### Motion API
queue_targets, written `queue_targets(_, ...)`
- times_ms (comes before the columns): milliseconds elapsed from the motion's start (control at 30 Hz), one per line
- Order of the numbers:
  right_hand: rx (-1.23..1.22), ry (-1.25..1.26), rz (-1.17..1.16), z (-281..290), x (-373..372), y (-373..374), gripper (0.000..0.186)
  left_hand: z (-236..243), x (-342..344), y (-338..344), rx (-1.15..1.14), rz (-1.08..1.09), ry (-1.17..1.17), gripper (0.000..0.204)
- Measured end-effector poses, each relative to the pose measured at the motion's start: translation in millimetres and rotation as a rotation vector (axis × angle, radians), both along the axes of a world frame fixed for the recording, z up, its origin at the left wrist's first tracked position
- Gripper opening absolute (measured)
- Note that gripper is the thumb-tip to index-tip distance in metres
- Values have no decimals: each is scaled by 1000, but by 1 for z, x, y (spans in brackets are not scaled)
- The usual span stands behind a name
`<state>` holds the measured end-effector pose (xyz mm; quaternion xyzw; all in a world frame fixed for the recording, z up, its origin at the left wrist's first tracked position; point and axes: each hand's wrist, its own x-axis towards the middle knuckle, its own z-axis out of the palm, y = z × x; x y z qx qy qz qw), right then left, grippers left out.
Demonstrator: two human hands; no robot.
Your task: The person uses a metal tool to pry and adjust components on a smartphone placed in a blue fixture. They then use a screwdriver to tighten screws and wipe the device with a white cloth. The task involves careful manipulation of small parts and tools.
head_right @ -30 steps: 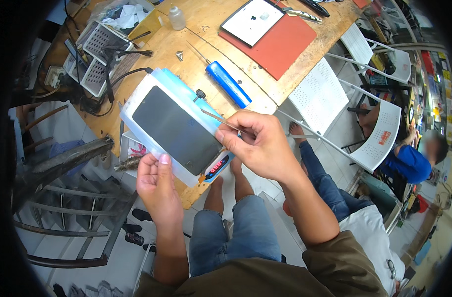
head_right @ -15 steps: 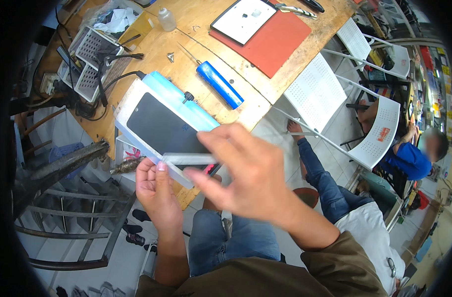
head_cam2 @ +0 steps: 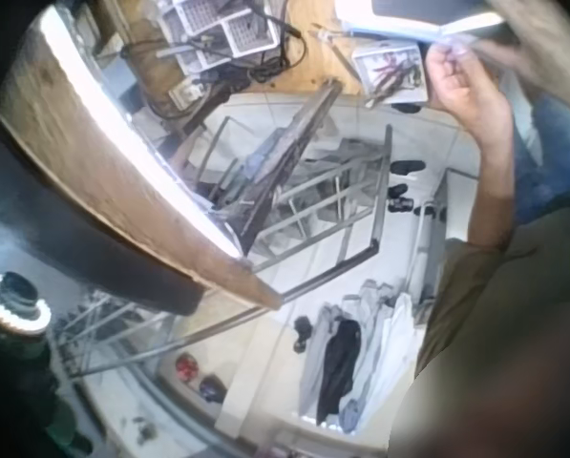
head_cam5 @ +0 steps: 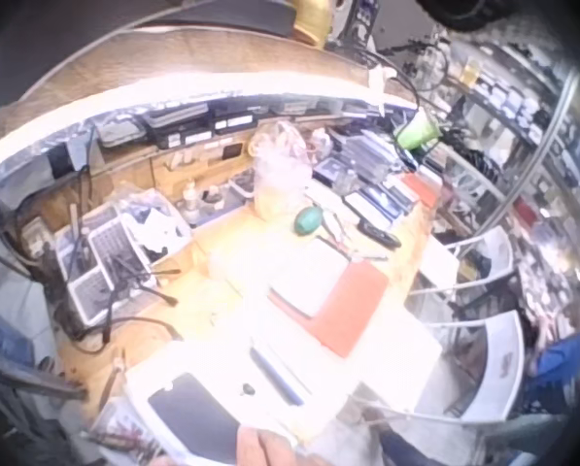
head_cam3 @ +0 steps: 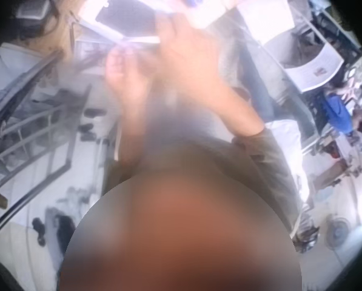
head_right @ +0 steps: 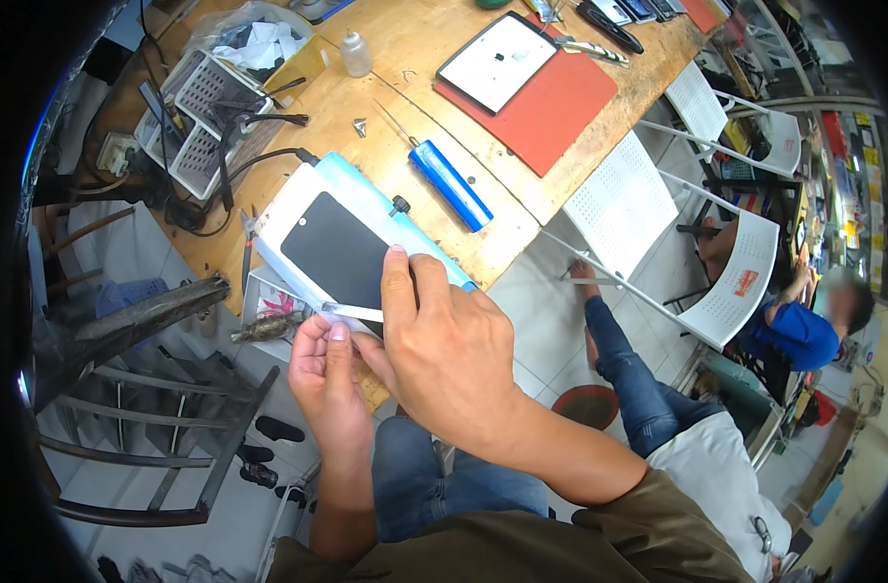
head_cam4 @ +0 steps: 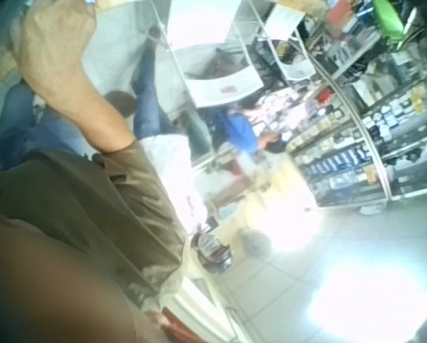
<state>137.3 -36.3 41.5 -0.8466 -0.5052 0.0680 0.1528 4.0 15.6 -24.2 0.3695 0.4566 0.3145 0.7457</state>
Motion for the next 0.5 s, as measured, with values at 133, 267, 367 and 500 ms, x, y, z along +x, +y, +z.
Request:
queue_targets(133, -14, 23, -15, 1, 0, 1, 78, 0, -2, 4, 8, -46, -56, 16)
queue_targets(267, -45, 75, -48, 3, 3, 0, 77, 3, -3, 6, 29, -62, -55, 15)
queue_targets(367, -31, 113, -71, 6, 7, 2, 75, 4, -1, 5, 14, -30, -52, 12)
queue_targets(500, 37, 188, -140, 9, 15, 4, 73, -2, 3, 5, -2, 11, 4, 9)
